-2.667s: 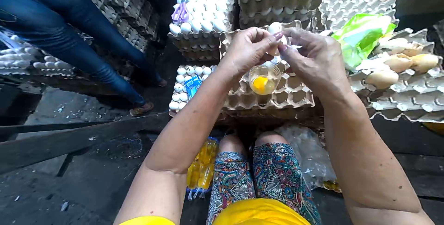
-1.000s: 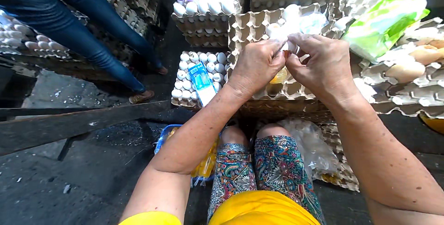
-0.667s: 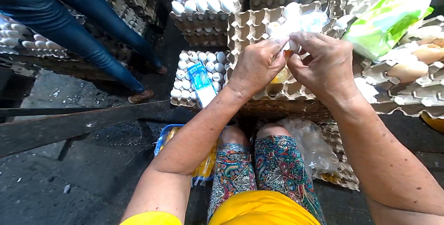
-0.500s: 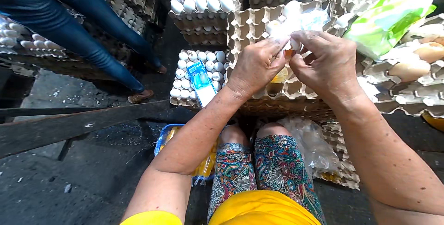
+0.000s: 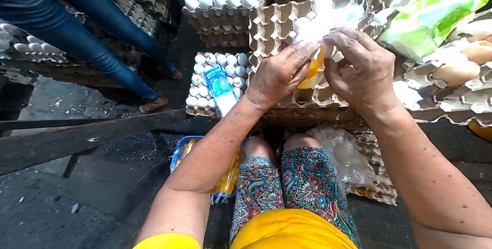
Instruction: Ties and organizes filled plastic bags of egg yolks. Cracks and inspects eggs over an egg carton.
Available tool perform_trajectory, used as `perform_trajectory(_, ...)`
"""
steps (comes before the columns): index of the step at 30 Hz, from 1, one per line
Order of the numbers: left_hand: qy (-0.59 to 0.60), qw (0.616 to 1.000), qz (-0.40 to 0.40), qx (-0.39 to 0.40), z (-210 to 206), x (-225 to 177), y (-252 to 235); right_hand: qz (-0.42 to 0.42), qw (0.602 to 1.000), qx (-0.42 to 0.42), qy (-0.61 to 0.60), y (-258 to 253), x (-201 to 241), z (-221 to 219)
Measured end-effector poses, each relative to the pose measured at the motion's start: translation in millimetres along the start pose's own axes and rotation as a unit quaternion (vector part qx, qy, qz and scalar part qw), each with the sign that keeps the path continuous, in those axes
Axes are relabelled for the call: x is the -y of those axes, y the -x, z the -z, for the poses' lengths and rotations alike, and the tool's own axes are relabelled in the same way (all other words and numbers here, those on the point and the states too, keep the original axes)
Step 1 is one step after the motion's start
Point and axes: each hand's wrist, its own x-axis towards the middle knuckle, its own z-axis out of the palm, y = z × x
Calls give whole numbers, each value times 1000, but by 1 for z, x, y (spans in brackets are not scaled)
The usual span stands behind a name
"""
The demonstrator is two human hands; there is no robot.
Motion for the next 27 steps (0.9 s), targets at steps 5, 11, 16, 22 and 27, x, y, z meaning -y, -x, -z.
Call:
perform_trajectory(5, 16, 1000, 4, 9, 3, -1, -2, 4, 1000, -9, 5, 1, 0, 0)
perform_trajectory(11, 29, 999, -1, 14, 9, 1, -8, -1, 1000, -8, 4, -2, 2, 2)
perform_trajectory(16, 32, 999, -5, 14, 12, -2, -15, -27, 999, -7, -32, -5, 4, 7)
perform_trajectory(22, 53, 998, 23, 18, 14, -12, -25, -227, 951, 20, -209, -9, 13, 20)
perform_trajectory(27, 112, 991, 65, 40, 28, -28, -40, -391, 779, 2, -491, -15, 25, 41)
